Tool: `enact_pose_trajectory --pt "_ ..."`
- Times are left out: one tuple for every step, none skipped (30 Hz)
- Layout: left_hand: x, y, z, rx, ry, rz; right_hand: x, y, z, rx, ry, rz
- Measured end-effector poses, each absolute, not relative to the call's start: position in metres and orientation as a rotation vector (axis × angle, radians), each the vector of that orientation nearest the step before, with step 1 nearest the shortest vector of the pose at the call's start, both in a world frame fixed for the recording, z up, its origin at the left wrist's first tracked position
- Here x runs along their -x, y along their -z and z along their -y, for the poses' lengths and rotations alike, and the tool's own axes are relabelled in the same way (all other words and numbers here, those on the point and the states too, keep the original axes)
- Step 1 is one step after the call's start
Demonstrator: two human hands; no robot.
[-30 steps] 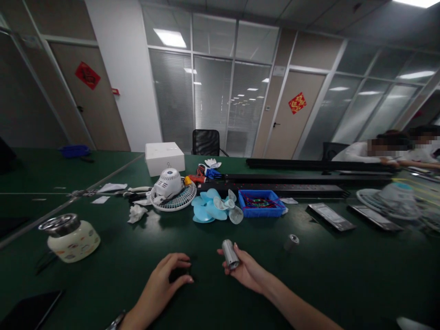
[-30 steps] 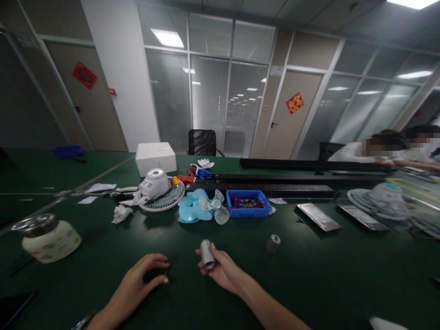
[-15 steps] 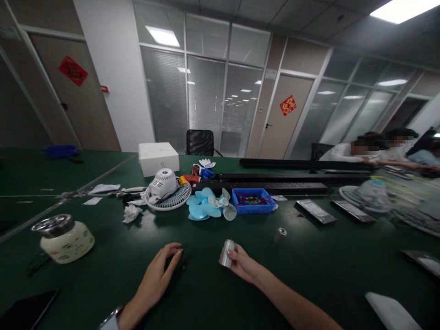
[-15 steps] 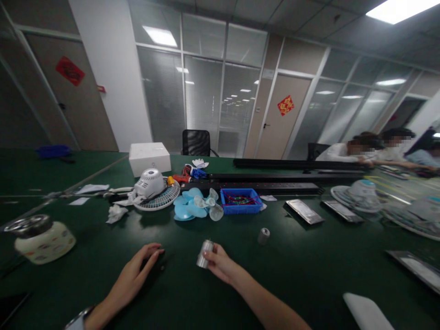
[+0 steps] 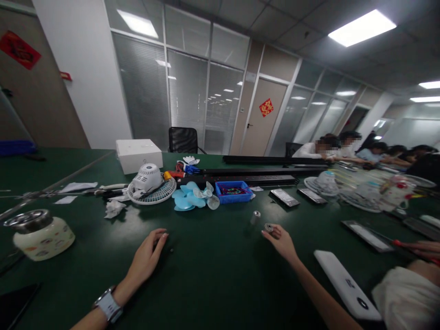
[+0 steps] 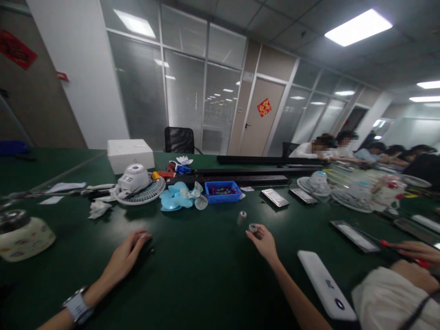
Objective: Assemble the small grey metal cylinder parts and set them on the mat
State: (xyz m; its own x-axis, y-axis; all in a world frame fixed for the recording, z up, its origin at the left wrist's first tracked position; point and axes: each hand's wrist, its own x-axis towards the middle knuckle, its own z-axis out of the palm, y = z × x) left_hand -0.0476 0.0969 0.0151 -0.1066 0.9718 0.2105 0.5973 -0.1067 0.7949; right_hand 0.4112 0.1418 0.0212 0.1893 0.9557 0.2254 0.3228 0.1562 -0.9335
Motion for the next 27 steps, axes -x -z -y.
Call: enact_pose_trajectory --pt "0.048 -0.015 -0.096 -1.711 -1.110 -1.729 -0.416 -0.015 -0.143 1.377 -0.734 1.342" --pt "0.048 -0.014 -0.095 -1.703 -1.117 -1.740 -0.418 -0.010 -0.144 1.381 -0.735 1.348" --pt "0.049 -0.014 -0.094 -1.697 -1.128 -1.752 -0.419 -0.007 -0.145 1.387 -0.734 1.362" --pt "0.049 -0.014 -0.092 -1.692 -1.140 -1.767 -0.420 -0.005 -0.144 1.401 -0.718 1.384" --pt "0.049 -0.014 -0.091 -1.687 -1.154 -1.783 -0.419 -0.005 -0.142 1.427 -0.664 1.406" --pt "0.050 -0.014 -0.090 -1.680 -1.168 -1.798 -0.416 -0.007 -0.138 1.458 -0.562 1.429" --pt "0.050 -0.014 -0.089 -1.672 -1.178 -1.808 -0.413 -0.012 -0.133 1.483 -0.419 1.450" --pt "0.050 -0.015 -0.088 -1.661 -1.186 -1.816 -0.407 -0.018 -0.126 1.493 -0.260 1.476" --pt "0.050 -0.015 -0.088 -1.649 -1.190 -1.820 -0.399 -0.026 -0.119 1.480 -0.109 1.513" --pt "0.049 -0.016 -0.088 -1.639 -1.191 -1.819 -0.388 -0.034 -0.112 1.447 0.005 1.574" --pt "0.049 -0.017 -0.088 -1.633 -1.192 -1.816 -0.373 -0.043 -0.106 1.399 0.040 1.682" --pt "0.048 -0.018 -0.088 -1.631 -1.191 -1.812 -0.356 -0.049 -0.102 1.345 0.013 1.810" --pt "0.048 -0.019 -0.089 -1.631 -1.189 -1.807 -0.335 -0.054 -0.099 1.294 -0.085 1.974" --pt "0.048 -0.020 -0.089 -1.629 -1.189 -1.806 -0.313 -0.057 -0.099 1.258 -0.234 2.122" --pt "0.048 -0.020 -0.089 -1.628 -1.190 -1.807 -0.289 -0.058 -0.100 1.241 -0.402 2.205" --pt "0.048 -0.020 -0.089 -1.625 -1.194 -1.810 -0.265 -0.056 -0.104 1.214 -0.564 2.260" --pt "0.048 -0.019 -0.088 -1.622 -1.200 -1.816 -0.243 -0.052 -0.109 1.173 -0.677 2.317" --pt "0.049 -0.019 -0.087 -1.619 -1.207 -1.824 -0.222 -0.048 -0.115 1.142 -0.744 2.362" --pt "0.050 -0.018 -0.087 -1.618 -1.215 -1.831 -0.203 -0.043 -0.121 1.129 -0.779 2.398" --pt "0.051 -0.017 -0.086 -1.618 -1.221 -1.836 -0.187 -0.039 -0.127 1.123 -0.777 2.425" --pt "0.051 -0.016 -0.085 -1.619 -1.227 -1.838 -0.174 -0.035 -0.132 1.119 -0.750 2.444" --pt "0.051 -0.016 -0.085 -1.620 -1.233 -1.837 -0.163 -0.032 -0.135 1.120 -0.711 2.456" --pt "0.052 -0.015 -0.085 -1.623 -1.238 -1.831 -0.155 -0.029 -0.138 1.122 -0.660 2.457" --pt "0.051 -0.015 -0.085 -1.627 -1.241 -1.823 -0.149 -0.027 -0.138 1.122 -0.608 2.450" --pt "0.051 -0.014 -0.086 -1.634 -1.243 -1.815 -0.144 -0.026 -0.138 1.119 -0.566 2.441" --pt "0.051 -0.014 -0.086 -1.641 -1.243 -1.808 -0.141 -0.026 -0.137 1.116 -0.538 2.431" --pt "0.051 -0.014 -0.087 -1.650 -1.239 -1.803 -0.140 -0.027 -0.134 1.110 -0.521 2.421"
